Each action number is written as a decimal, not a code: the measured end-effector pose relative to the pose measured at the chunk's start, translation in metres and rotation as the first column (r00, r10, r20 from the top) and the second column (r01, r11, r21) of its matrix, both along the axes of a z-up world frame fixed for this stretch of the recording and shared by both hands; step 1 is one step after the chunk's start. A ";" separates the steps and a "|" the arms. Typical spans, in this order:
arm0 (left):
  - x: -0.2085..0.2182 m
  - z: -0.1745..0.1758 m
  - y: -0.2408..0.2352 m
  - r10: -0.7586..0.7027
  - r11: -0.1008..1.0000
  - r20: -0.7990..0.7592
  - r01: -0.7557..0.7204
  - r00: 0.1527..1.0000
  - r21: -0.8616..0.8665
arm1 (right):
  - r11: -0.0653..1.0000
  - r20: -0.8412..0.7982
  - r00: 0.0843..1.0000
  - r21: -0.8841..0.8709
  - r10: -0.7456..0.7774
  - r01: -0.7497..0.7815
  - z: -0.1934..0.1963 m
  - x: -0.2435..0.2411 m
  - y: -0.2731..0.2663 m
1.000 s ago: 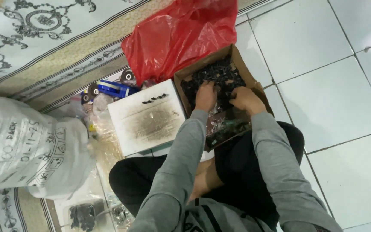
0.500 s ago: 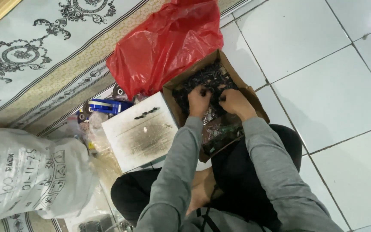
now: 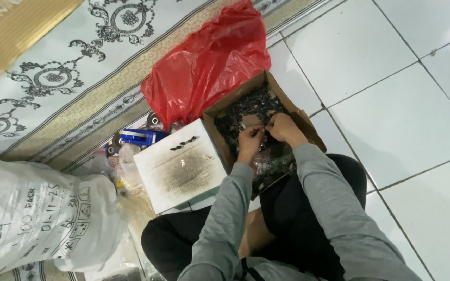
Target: Sorting and packaging small black components into a slotted tray and plastic bags while sitting on the floor.
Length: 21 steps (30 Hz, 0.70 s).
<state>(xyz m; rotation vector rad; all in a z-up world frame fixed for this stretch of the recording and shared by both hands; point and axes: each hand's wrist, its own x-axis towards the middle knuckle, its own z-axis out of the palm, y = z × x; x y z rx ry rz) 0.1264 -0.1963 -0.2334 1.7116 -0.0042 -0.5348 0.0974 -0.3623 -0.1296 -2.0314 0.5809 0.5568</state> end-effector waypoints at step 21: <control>-0.049 0.118 0.002 -0.244 0.857 0.271 0.076 0.931 0.510 | 0.946 0.101 0.984 -0.307 0.144 -0.107 -0.010 -0.016 0.009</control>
